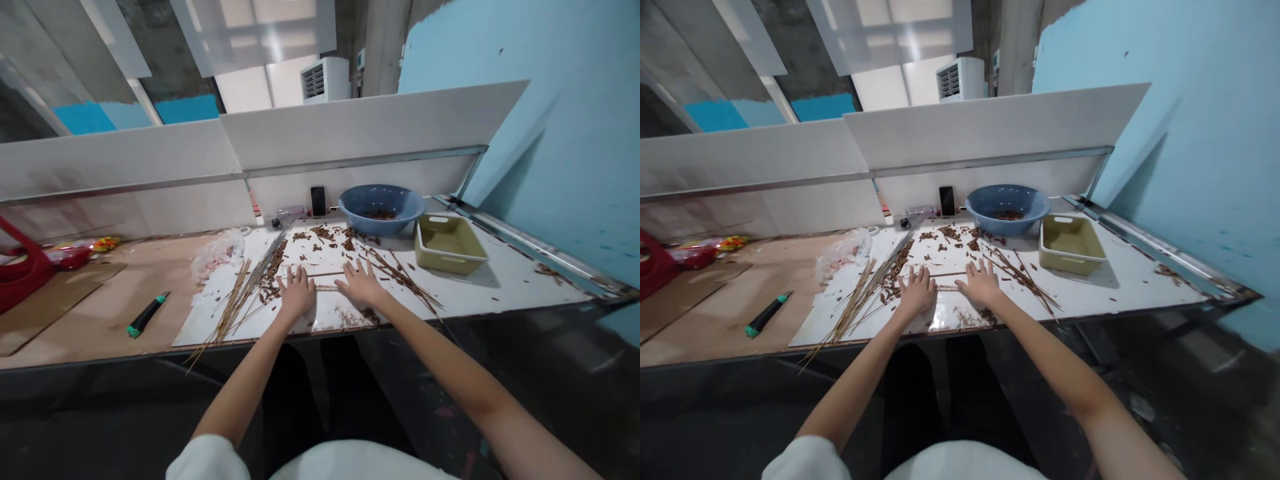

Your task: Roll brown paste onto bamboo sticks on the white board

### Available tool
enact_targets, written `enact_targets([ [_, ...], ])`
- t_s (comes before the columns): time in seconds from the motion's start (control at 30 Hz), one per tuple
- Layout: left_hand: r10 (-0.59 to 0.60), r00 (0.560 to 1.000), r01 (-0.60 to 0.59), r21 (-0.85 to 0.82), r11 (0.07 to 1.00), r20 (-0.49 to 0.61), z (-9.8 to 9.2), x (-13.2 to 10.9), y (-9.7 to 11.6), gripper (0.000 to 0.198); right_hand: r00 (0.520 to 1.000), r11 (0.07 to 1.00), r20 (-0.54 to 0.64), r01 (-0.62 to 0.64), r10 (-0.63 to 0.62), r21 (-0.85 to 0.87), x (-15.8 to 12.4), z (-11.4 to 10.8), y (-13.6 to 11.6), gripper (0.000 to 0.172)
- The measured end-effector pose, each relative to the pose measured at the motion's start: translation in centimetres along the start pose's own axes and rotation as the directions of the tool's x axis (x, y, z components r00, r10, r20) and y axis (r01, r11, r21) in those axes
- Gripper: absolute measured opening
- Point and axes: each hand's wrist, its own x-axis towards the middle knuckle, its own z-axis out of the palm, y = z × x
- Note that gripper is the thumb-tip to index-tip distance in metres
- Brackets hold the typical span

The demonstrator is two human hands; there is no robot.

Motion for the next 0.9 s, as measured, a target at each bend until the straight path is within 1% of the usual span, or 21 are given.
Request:
enact_targets([
  [0.1,0.042,0.999,-0.042,0.02,0.999,0.0,0.9,-2.4,-1.0,0.071,1.0,1.0,0.024,0.016,-0.016,0.0,-2.7,1.6,0.3,0.091],
  [0.17,0.055,0.998,-0.056,0.029,0.998,0.005,1.1,-3.1,-1.5,0.071,0.999,1.0,0.024,0.022,-0.022,0.003,-3.6,2.0,0.6,0.09],
  [0.23,0.051,0.999,-0.051,0.024,0.998,0.01,0.6,-2.5,-1.4,0.071,0.999,1.0,0.035,0.01,-0.01,0.008,-3.0,1.5,0.7,0.087],
  [0.37,-0.001,1.0,0.001,0.005,1.0,0.003,-0.7,-0.3,-0.2,0.071,0.998,0.999,0.031,-0.053,0.052,0.006,-0.8,0.1,0.7,0.083],
  [0.43,-0.007,1.0,0.007,0.01,1.0,-0.01,-0.7,-0.6,0.0,0.071,0.998,0.998,0.018,-0.062,0.062,0.005,-1.1,0.4,0.7,0.087],
  [0.53,0.033,0.999,-0.031,0.036,0.999,-0.036,0.3,-2.4,-0.6,0.071,0.999,0.999,0.005,-0.051,0.051,0.008,-3.0,1.9,0.9,0.097],
  [0.6,0.03,0.999,-0.028,0.044,0.999,-0.042,1.0,-3.2,-1.1,0.07,0.999,0.999,0.015,-0.051,0.051,0.012,-3.8,2.4,1.1,0.098],
  [0.67,0.014,0.999,-0.012,0.043,0.999,-0.042,1.0,-3.1,-1.2,0.071,0.997,0.998,0.038,-0.063,0.062,0.017,-3.5,2.0,1.1,0.097],
  [0.8,-0.038,0.997,0.04,0.038,0.998,-0.06,-0.2,-1.4,-0.2,0.07,0.994,0.995,0.06,-0.095,0.094,0.01,-1.5,-0.1,0.8,0.09],
  [0.83,-0.044,0.996,0.047,0.042,0.998,-0.074,-0.4,-1.2,0.0,0.07,0.993,0.995,0.057,-0.102,0.101,0.007,-1.3,-0.3,0.7,0.09],
  [0.9,-0.032,0.996,0.038,0.06,0.998,-0.088,-0.6,-1.7,0.0,0.069,0.993,0.994,0.048,-0.111,0.111,0.01,-1.7,0.2,0.8,0.094],
])
